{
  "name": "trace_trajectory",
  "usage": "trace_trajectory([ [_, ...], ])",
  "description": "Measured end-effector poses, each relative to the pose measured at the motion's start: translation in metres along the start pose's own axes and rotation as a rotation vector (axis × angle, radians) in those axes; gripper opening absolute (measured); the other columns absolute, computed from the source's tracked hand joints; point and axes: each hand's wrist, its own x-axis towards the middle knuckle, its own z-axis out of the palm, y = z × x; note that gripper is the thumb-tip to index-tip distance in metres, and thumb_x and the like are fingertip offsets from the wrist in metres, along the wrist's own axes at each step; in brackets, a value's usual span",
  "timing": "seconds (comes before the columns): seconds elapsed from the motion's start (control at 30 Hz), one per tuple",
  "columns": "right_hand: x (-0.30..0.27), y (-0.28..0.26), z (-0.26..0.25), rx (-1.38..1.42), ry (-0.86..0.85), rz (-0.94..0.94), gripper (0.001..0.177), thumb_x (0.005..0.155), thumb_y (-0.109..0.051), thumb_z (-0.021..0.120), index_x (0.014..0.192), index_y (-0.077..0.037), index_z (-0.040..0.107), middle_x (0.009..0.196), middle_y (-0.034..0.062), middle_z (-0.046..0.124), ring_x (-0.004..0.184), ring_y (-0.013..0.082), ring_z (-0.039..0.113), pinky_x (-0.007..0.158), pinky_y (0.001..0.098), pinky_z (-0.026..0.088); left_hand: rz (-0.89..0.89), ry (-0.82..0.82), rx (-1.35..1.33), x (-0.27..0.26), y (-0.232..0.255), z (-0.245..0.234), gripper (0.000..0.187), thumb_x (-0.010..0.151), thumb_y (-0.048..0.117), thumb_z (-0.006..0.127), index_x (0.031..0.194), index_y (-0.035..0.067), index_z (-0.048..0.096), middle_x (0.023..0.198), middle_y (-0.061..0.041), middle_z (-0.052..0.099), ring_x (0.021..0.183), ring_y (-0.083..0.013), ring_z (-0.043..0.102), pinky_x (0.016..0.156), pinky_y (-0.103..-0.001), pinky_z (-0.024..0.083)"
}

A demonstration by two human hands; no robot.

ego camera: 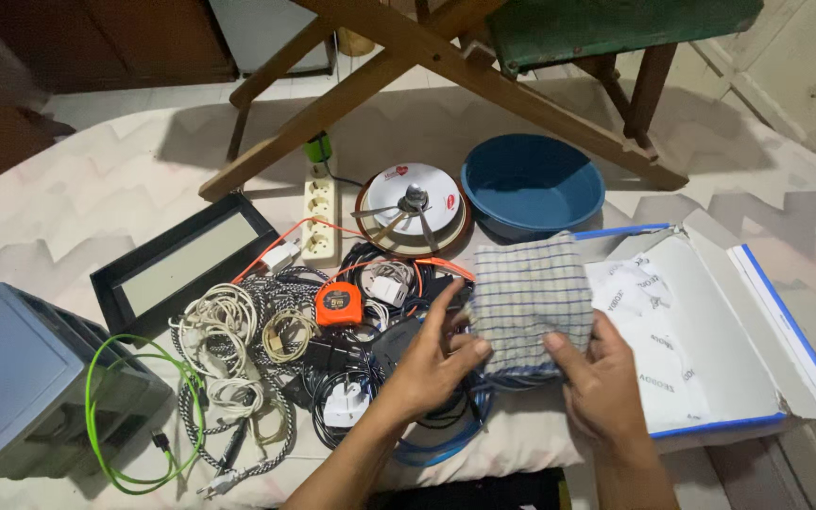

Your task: The person removes a black tray containing coiled cables from a green basket and places it on a table. They then take a blue bowl filled with power adapters and a tape measure, empty its contents onto the table, and set the empty bowl aside.

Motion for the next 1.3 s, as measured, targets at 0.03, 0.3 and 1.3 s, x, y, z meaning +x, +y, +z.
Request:
trace_trajectory([
  [0.03, -0.002, 0.004, 0.002, -0.01, -0.037, -0.005, 0.037, 0.092, 0.005, 0.059, 0.129, 0.011, 0.054, 0.117, 0.02, 0.071, 0.107, 0.0254, 0.068, 0.095, 0.038, 0.056, 0.023, 0.001, -0.048, 0.0, -0.005, 0.001, 0.087, 0.092, 0.012, 0.07, 0.162, 0.009, 0.019, 0.148, -0.024, 0.05, 0.122, -0.0268, 0.064, 0.1, -0.034, 0.054],
  [0.3, -0.001, 0.026, 0.022, -0.213, 0.021, 0.048, 0.069, 0.086, 0.007, 0.064, 0.148, 0.001, 0.035, 0.133, 0.0204, 0.061, 0.121, 0.0232, 0.061, 0.099, 0.0344, 0.051, 0.203, 0.202, 0.277, 0.0, -0.019, 0.0, 0.084, 0.087, 0.012, 0.079, 0.155, -0.002, 0.033, 0.137, -0.021, 0.067, 0.124, -0.025, 0.067, 0.106, -0.035, 0.051],
  [1.3, 0.021, 0.015, 0.023, -0.537, 0.099, -0.155, 0.056, 0.089, 0.001, 0.066, 0.143, 0.0, 0.052, 0.144, 0.017, 0.059, 0.124, 0.0206, 0.058, 0.103, 0.0309, 0.047, 0.619, 0.279, 0.87, -0.014, 0.0, -0.015, 0.031, 0.085, 0.008, 0.076, 0.115, 0.002, 0.069, 0.127, -0.02, 0.063, 0.123, -0.0411, 0.059, 0.103, -0.046, 0.049],
])
